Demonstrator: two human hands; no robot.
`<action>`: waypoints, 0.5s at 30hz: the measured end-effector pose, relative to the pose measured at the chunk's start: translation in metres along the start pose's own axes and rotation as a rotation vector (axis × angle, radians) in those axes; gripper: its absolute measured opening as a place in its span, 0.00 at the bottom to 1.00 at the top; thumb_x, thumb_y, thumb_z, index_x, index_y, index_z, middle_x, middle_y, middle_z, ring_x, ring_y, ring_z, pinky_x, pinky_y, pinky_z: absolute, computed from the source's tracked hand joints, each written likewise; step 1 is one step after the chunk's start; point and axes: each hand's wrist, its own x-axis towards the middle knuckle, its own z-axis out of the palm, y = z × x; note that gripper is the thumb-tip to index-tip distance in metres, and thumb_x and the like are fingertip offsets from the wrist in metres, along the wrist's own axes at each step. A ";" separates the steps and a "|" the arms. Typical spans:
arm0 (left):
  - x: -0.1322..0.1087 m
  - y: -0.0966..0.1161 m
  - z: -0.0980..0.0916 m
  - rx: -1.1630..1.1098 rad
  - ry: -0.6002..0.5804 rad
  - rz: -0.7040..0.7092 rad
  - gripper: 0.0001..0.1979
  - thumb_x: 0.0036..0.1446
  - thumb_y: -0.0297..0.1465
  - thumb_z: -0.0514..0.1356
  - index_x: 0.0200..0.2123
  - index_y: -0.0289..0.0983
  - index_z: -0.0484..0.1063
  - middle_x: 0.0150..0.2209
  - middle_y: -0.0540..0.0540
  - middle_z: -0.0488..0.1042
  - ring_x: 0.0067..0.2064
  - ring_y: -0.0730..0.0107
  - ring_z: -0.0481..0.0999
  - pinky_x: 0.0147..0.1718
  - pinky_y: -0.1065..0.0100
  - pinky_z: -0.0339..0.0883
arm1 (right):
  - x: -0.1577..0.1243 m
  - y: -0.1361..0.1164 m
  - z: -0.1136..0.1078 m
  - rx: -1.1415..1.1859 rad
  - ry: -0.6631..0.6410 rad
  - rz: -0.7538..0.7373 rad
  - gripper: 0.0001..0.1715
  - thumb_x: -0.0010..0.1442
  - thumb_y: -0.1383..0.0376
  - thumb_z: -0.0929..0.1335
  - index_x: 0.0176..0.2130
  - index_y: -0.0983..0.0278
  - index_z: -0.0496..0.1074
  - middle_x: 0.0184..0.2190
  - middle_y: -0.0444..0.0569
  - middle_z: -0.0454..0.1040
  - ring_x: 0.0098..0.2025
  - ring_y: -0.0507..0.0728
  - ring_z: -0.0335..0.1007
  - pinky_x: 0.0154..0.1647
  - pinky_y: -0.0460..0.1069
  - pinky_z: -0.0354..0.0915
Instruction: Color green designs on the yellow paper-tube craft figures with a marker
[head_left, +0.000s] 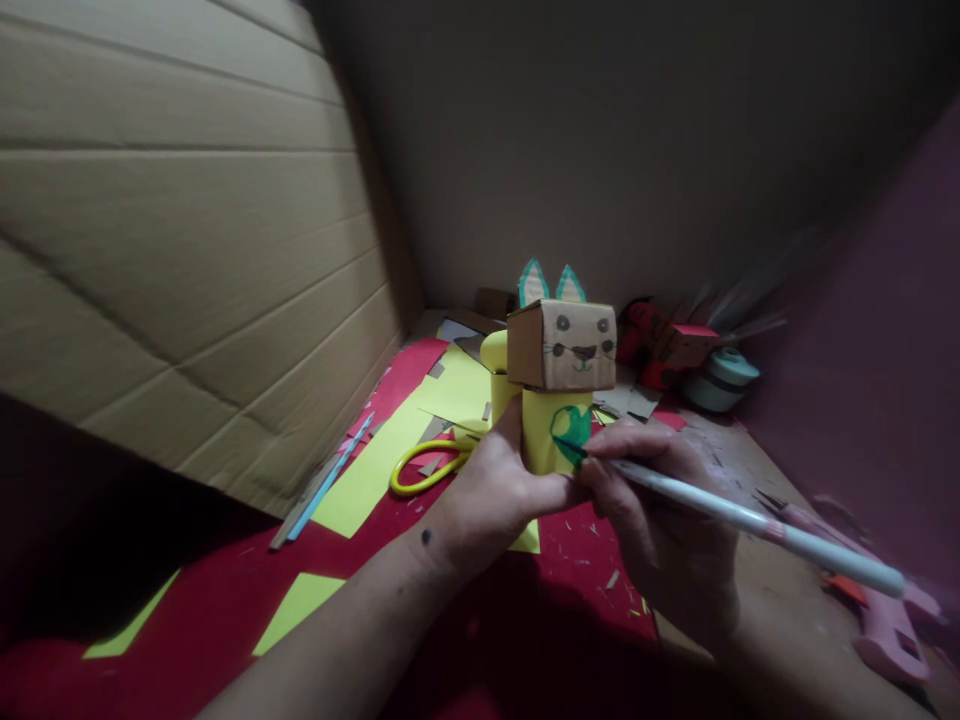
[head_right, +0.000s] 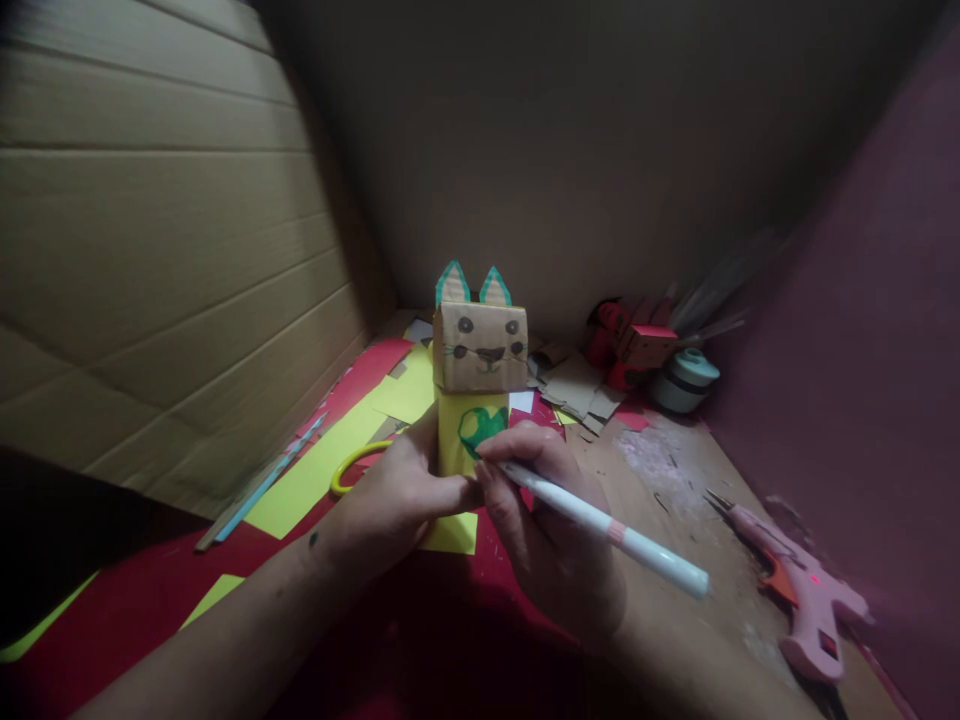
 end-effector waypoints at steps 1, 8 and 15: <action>0.000 0.000 0.000 0.005 0.004 -0.001 0.23 0.45 0.23 0.73 0.47 0.36 0.78 0.52 0.40 0.81 0.51 0.56 0.80 0.54 0.58 0.73 | 0.000 0.000 0.000 -0.004 0.001 0.000 0.16 0.63 0.78 0.69 0.44 0.58 0.74 0.35 0.40 0.73 0.32 0.47 0.72 0.33 0.39 0.71; -0.001 0.001 0.003 0.009 0.017 0.012 0.23 0.45 0.25 0.74 0.46 0.37 0.78 0.53 0.40 0.81 0.53 0.54 0.80 0.56 0.57 0.72 | -0.001 0.001 -0.001 -0.021 0.016 -0.017 0.17 0.63 0.78 0.70 0.45 0.57 0.75 0.36 0.41 0.76 0.33 0.48 0.76 0.35 0.41 0.75; 0.001 0.001 0.002 0.039 0.013 0.015 0.28 0.45 0.27 0.75 0.51 0.38 0.77 0.52 0.40 0.82 0.53 0.53 0.80 0.55 0.56 0.72 | -0.001 0.002 0.000 -0.001 0.018 0.015 0.17 0.63 0.78 0.70 0.45 0.57 0.76 0.36 0.40 0.77 0.34 0.48 0.76 0.33 0.40 0.73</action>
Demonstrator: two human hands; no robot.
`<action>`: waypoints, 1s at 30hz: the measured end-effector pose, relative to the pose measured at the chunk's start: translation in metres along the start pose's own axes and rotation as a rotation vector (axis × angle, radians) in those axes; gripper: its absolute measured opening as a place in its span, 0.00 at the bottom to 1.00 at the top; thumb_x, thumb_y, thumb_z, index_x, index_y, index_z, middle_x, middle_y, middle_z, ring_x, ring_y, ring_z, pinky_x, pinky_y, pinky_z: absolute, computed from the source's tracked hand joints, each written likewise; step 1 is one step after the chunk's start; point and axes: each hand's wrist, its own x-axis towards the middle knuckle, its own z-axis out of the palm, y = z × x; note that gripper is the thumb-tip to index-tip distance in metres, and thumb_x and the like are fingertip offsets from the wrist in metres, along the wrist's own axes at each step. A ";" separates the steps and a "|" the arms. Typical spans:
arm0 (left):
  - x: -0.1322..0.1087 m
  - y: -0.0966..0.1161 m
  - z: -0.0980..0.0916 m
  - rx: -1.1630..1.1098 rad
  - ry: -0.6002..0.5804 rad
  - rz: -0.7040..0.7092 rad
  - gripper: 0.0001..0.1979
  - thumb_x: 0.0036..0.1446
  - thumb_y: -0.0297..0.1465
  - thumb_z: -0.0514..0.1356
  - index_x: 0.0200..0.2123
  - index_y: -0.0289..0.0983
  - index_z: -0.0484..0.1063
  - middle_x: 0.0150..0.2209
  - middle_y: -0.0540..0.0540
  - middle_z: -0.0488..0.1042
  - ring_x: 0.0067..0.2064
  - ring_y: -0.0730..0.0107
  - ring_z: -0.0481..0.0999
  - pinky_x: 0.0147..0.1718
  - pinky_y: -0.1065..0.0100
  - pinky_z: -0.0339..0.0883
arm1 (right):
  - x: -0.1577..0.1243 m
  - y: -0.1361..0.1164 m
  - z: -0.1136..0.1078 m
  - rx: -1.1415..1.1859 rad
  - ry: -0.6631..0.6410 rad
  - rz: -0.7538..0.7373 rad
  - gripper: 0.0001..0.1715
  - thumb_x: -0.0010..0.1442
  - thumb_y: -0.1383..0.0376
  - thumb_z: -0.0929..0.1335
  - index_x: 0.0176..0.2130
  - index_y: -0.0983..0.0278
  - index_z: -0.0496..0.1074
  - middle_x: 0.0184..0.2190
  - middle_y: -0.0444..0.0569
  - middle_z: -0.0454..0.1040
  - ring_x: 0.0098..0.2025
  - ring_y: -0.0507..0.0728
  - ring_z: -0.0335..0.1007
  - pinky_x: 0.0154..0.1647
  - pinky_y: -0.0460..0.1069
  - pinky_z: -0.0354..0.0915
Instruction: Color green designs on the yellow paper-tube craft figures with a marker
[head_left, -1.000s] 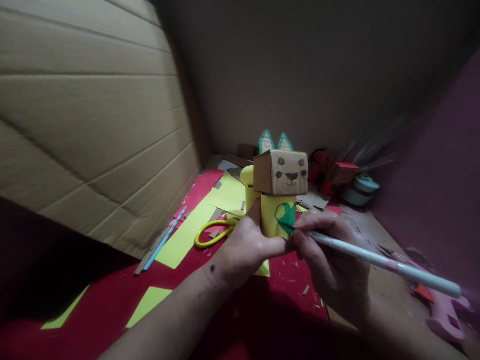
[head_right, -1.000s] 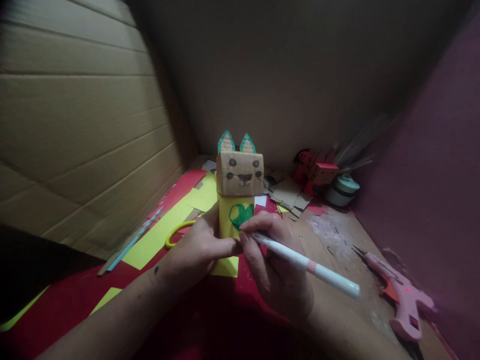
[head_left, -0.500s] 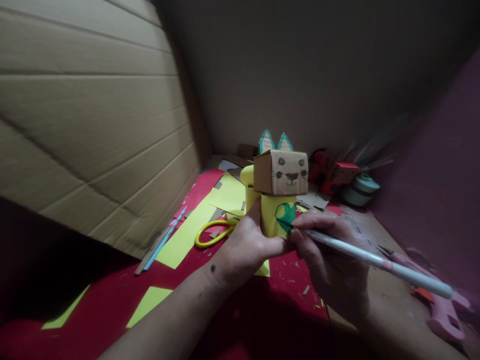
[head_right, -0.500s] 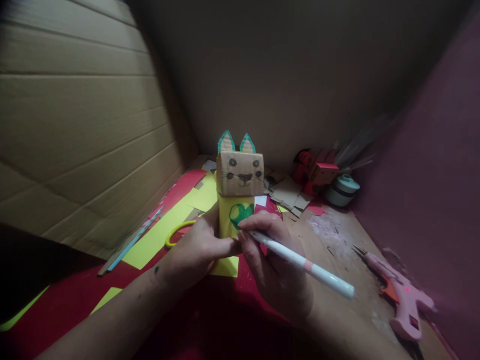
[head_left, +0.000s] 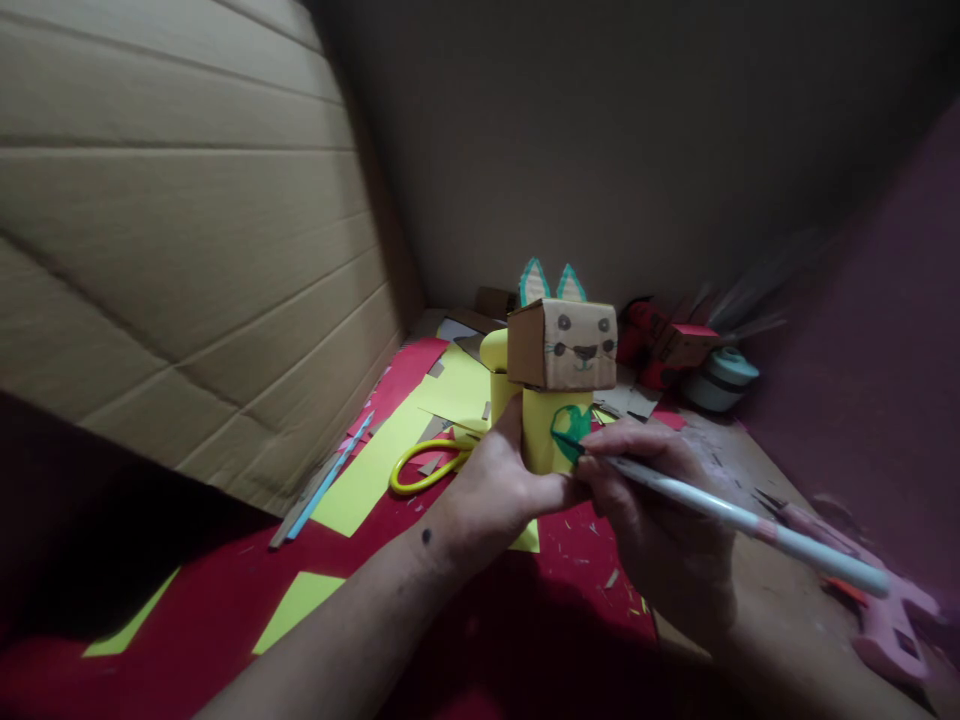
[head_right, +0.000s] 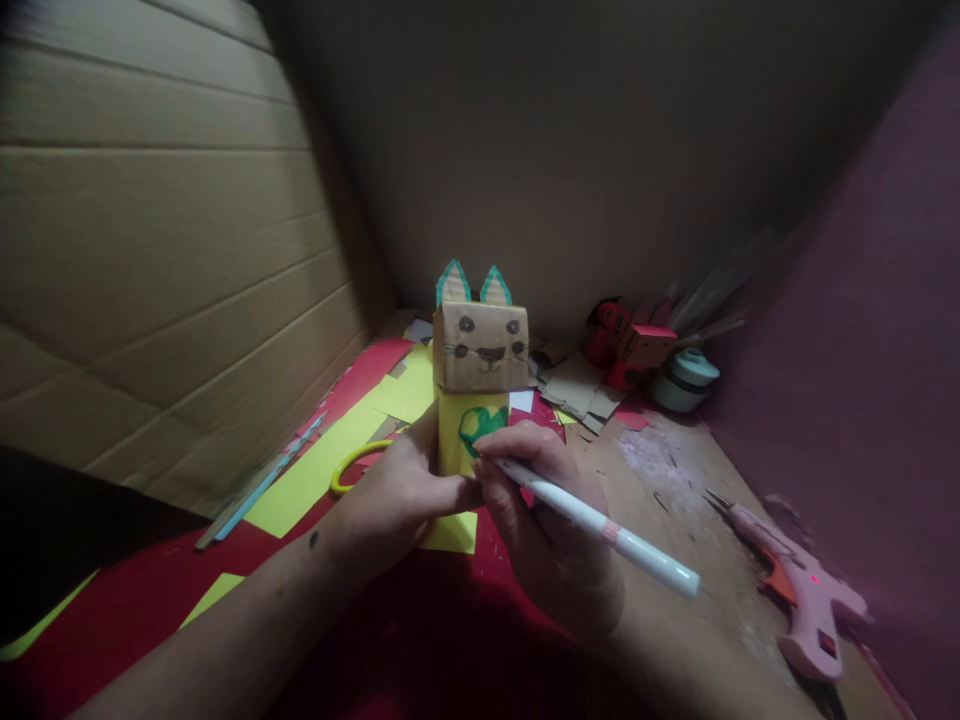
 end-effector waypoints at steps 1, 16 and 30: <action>0.000 0.000 0.000 0.003 -0.001 -0.001 0.29 0.45 0.27 0.75 0.52 0.38 0.76 0.52 0.40 0.82 0.53 0.52 0.80 0.55 0.55 0.72 | 0.000 0.000 0.000 0.004 0.000 0.002 0.17 0.63 0.78 0.70 0.45 0.57 0.76 0.36 0.40 0.77 0.33 0.48 0.75 0.32 0.40 0.72; 0.000 0.000 0.000 -0.022 -0.002 -0.009 0.32 0.44 0.25 0.75 0.55 0.37 0.75 0.52 0.40 0.81 0.52 0.54 0.80 0.54 0.57 0.73 | -0.001 -0.001 -0.001 0.008 0.000 0.005 0.15 0.64 0.77 0.70 0.44 0.58 0.76 0.35 0.42 0.75 0.29 0.49 0.69 0.28 0.43 0.69; -0.001 0.001 0.001 -0.017 -0.004 -0.012 0.30 0.44 0.25 0.75 0.53 0.36 0.76 0.52 0.40 0.82 0.52 0.53 0.80 0.53 0.59 0.74 | -0.001 -0.001 -0.001 -0.009 0.004 -0.005 0.16 0.64 0.77 0.70 0.44 0.57 0.76 0.35 0.41 0.75 0.32 0.49 0.73 0.31 0.43 0.70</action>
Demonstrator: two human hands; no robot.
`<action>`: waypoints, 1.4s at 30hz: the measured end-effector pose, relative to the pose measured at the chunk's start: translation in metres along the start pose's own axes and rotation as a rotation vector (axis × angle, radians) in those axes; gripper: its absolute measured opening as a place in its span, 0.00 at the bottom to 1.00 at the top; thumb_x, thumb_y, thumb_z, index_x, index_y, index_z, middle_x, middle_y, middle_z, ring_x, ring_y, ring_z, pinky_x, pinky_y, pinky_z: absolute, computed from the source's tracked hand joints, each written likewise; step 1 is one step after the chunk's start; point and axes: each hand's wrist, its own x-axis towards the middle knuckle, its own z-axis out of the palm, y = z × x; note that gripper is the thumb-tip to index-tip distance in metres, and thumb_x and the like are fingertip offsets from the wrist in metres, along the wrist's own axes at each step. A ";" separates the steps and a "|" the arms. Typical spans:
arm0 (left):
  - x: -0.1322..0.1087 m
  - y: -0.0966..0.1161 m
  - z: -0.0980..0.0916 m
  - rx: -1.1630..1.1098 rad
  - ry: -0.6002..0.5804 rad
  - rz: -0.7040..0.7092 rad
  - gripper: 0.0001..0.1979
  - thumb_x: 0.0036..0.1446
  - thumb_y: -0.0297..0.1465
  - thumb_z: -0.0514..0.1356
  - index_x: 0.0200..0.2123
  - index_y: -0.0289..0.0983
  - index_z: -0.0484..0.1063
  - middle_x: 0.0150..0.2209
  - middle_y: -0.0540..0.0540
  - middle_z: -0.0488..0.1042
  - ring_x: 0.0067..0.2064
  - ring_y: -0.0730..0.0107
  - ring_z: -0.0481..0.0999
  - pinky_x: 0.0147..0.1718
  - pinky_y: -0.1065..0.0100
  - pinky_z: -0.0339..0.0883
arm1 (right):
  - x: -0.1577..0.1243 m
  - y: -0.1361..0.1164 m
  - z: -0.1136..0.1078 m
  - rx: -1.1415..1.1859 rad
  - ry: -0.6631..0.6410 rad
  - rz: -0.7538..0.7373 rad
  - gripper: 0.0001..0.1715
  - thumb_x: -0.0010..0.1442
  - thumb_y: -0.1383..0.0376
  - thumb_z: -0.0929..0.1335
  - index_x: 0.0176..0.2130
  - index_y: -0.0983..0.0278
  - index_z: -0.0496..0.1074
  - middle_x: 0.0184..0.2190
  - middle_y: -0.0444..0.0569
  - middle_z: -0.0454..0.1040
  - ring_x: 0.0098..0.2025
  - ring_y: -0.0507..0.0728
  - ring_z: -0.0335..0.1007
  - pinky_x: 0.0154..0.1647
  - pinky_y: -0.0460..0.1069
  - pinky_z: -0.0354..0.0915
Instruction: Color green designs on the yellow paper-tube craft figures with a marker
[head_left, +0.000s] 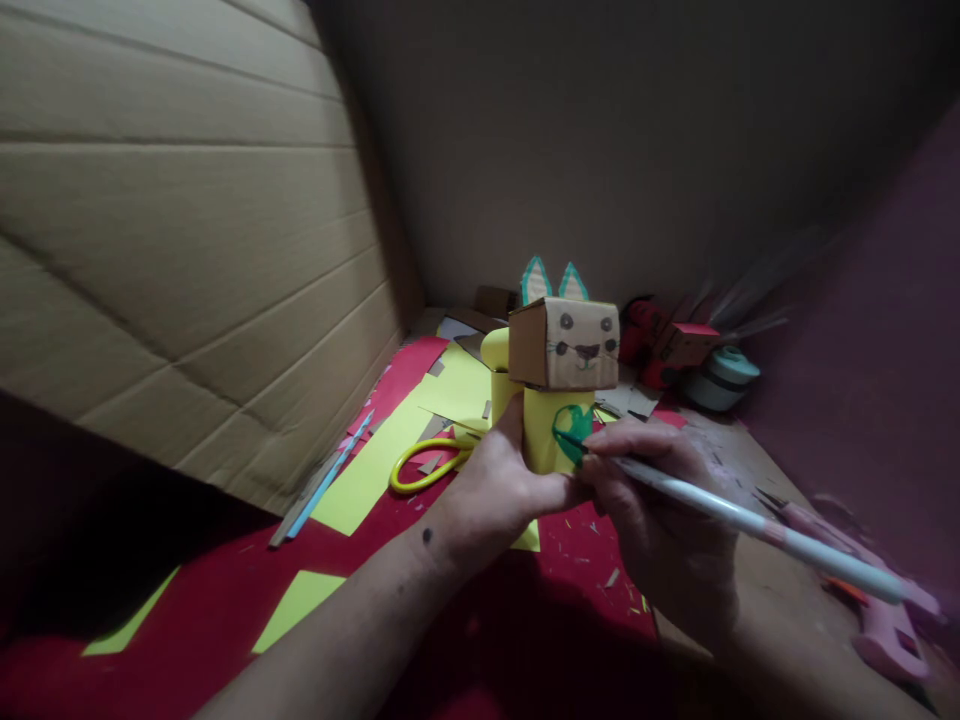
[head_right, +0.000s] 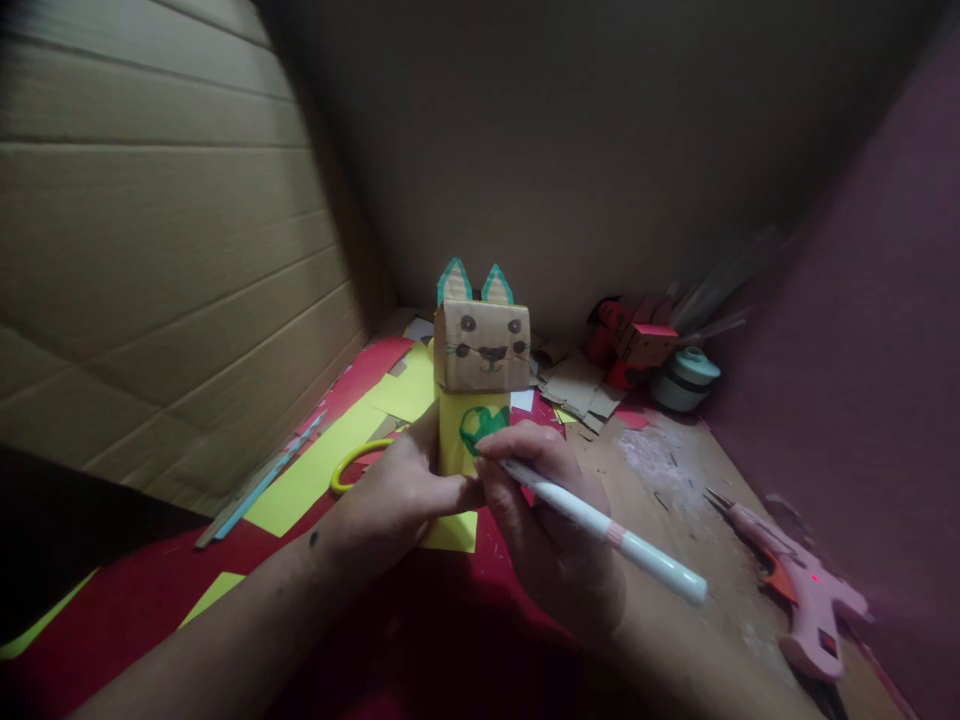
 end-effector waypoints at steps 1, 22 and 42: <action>0.000 0.001 0.000 0.003 0.003 -0.003 0.30 0.45 0.26 0.76 0.53 0.36 0.76 0.52 0.40 0.82 0.52 0.53 0.80 0.52 0.59 0.74 | 0.000 0.000 0.000 -0.003 -0.001 -0.001 0.16 0.63 0.77 0.70 0.44 0.57 0.76 0.35 0.41 0.76 0.32 0.49 0.73 0.31 0.43 0.70; -0.001 0.000 -0.001 -0.014 -0.003 -0.021 0.29 0.45 0.24 0.74 0.53 0.37 0.76 0.51 0.41 0.81 0.49 0.57 0.81 0.51 0.59 0.75 | 0.001 -0.002 0.000 0.025 -0.001 0.002 0.16 0.63 0.78 0.69 0.43 0.58 0.74 0.34 0.40 0.72 0.31 0.48 0.71 0.32 0.42 0.69; 0.000 -0.002 -0.001 -0.022 0.004 -0.029 0.34 0.44 0.24 0.75 0.56 0.37 0.74 0.51 0.41 0.81 0.49 0.55 0.81 0.51 0.58 0.75 | 0.000 -0.002 0.000 0.048 -0.018 0.024 0.13 0.65 0.77 0.68 0.42 0.59 0.72 0.31 0.38 0.70 0.26 0.46 0.67 0.28 0.38 0.67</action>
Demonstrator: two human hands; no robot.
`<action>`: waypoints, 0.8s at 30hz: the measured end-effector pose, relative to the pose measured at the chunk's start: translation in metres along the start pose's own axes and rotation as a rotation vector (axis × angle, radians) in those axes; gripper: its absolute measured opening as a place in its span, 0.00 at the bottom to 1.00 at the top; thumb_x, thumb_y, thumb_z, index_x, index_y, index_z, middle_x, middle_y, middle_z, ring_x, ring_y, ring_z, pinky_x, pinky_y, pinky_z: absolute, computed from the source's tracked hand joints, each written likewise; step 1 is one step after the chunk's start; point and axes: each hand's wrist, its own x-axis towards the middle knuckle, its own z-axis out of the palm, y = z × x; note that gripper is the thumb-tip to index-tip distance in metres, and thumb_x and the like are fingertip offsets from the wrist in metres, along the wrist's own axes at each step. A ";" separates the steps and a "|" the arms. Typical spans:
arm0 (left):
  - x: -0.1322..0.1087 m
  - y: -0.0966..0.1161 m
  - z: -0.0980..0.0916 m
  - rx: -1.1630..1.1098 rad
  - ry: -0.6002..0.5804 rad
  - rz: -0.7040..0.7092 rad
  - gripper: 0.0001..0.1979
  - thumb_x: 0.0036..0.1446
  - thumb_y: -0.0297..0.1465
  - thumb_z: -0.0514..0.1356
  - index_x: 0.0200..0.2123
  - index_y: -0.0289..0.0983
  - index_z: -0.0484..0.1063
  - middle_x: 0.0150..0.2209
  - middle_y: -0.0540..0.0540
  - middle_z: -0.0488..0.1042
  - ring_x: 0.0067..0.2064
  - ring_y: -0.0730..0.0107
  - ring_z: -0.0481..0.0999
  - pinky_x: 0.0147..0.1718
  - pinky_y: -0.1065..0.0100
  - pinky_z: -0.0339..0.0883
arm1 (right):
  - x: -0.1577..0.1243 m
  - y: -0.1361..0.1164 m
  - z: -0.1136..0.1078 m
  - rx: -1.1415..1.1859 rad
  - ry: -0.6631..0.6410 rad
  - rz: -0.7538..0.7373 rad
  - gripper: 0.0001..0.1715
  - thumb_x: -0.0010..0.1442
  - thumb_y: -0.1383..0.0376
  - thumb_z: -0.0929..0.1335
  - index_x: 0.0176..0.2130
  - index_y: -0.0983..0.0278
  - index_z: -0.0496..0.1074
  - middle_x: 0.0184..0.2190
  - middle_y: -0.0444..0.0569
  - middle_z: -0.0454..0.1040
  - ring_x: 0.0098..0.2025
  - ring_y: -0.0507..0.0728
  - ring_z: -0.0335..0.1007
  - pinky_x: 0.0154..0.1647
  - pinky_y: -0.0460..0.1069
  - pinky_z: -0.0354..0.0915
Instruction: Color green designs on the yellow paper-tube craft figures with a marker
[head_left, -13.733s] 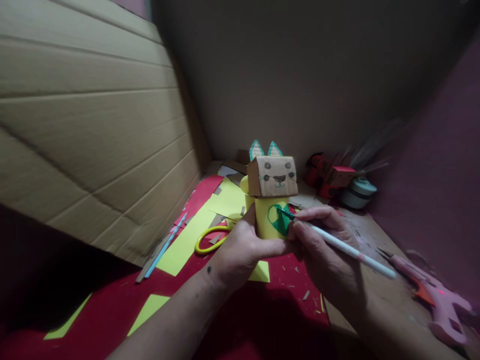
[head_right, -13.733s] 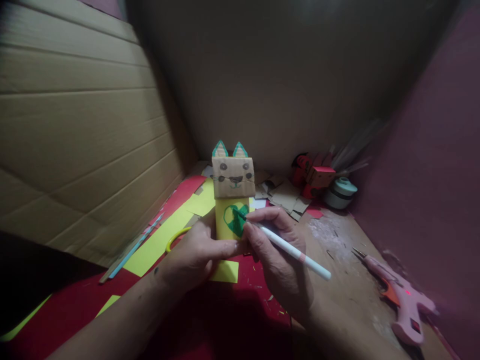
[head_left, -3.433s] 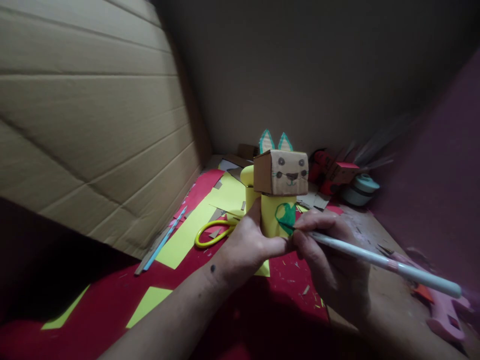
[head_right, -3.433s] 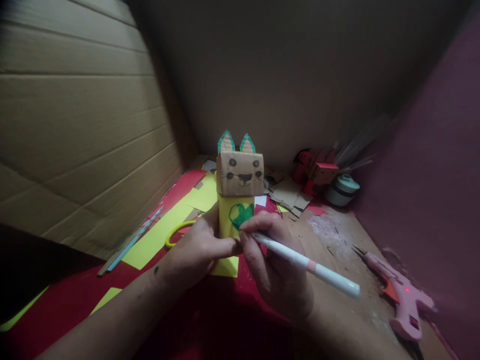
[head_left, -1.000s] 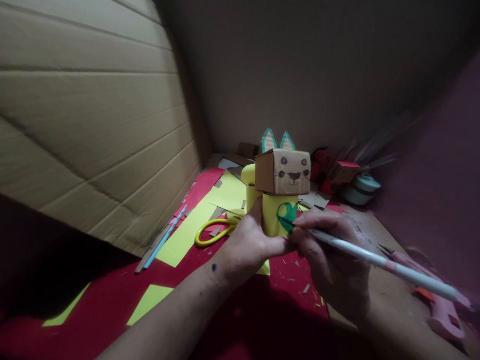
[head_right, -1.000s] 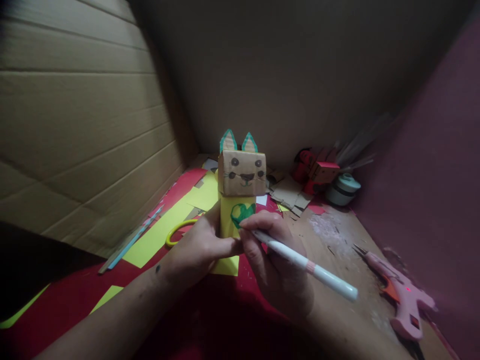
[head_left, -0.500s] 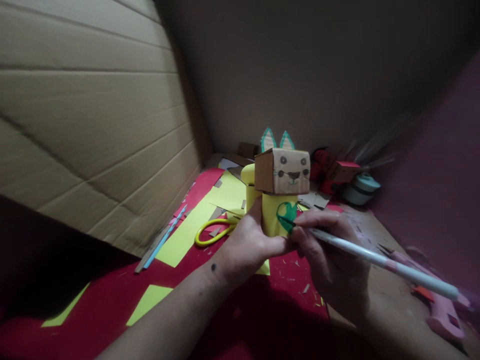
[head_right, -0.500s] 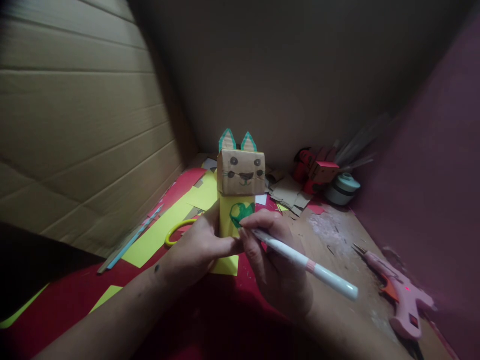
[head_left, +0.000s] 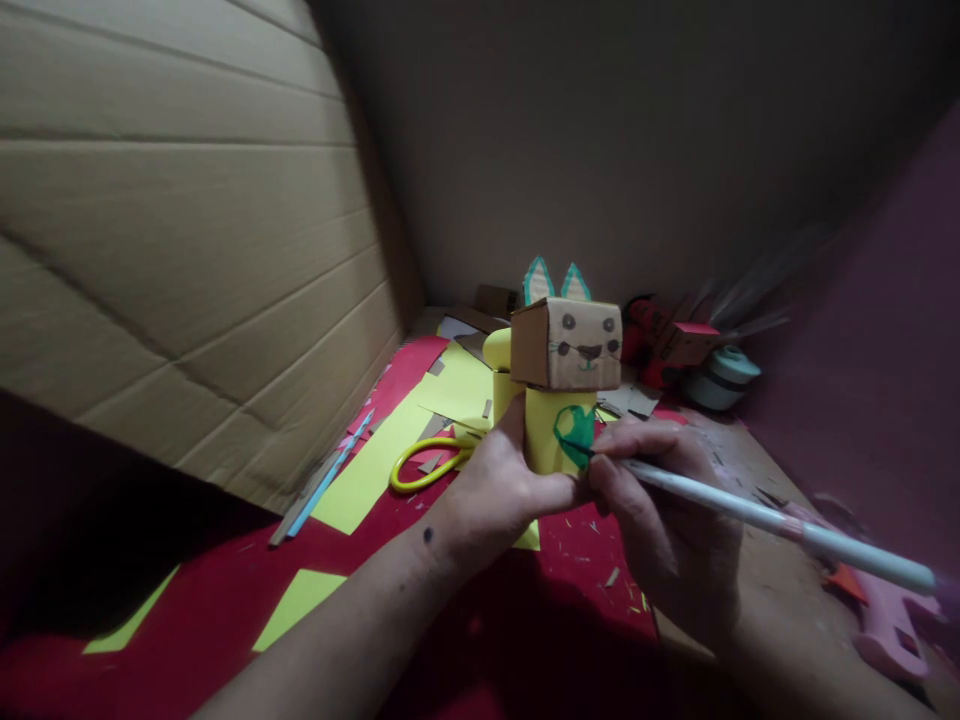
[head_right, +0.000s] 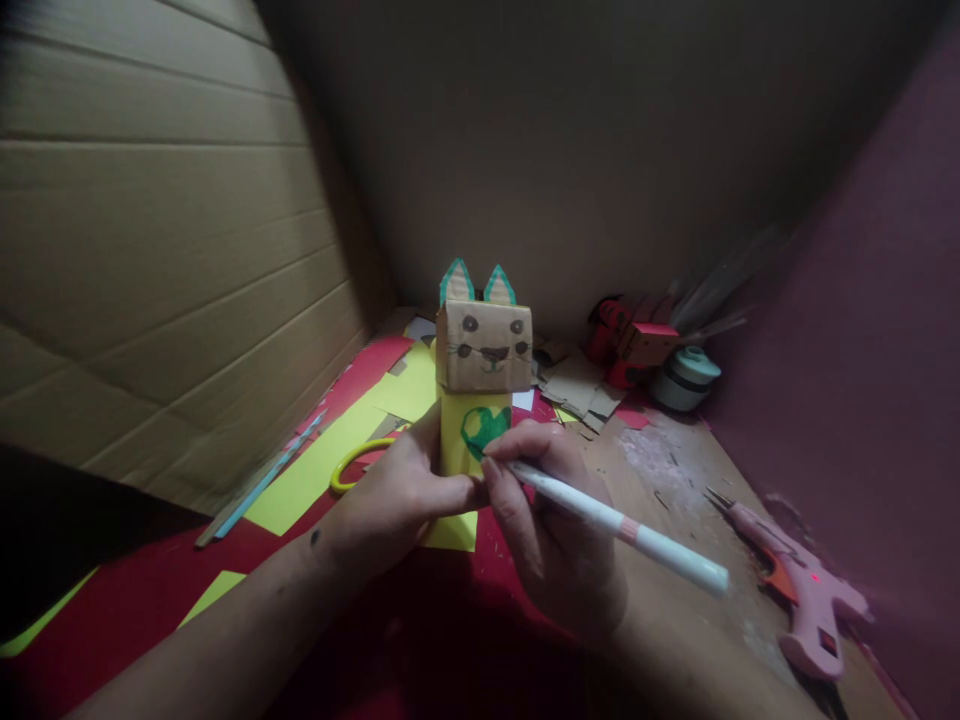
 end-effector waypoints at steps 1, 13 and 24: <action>0.000 0.000 0.000 0.000 -0.001 -0.002 0.34 0.44 0.24 0.75 0.56 0.37 0.74 0.50 0.41 0.81 0.49 0.56 0.81 0.51 0.58 0.75 | 0.000 0.000 0.000 0.001 -0.003 0.003 0.13 0.65 0.77 0.68 0.42 0.59 0.72 0.31 0.38 0.70 0.26 0.46 0.67 0.28 0.39 0.68; 0.001 -0.001 -0.001 0.010 -0.010 0.013 0.31 0.45 0.24 0.75 0.54 0.37 0.75 0.50 0.42 0.81 0.49 0.56 0.81 0.51 0.58 0.75 | -0.001 0.003 0.001 -0.007 0.025 -0.003 0.14 0.65 0.76 0.70 0.45 0.59 0.74 0.35 0.40 0.74 0.27 0.46 0.68 0.28 0.40 0.68; 0.001 0.000 0.001 0.008 -0.008 0.003 0.32 0.44 0.24 0.75 0.54 0.37 0.75 0.49 0.43 0.82 0.48 0.57 0.81 0.48 0.61 0.75 | -0.001 -0.001 -0.001 -0.011 0.019 0.002 0.12 0.66 0.76 0.68 0.42 0.59 0.72 0.31 0.39 0.70 0.25 0.46 0.67 0.26 0.40 0.67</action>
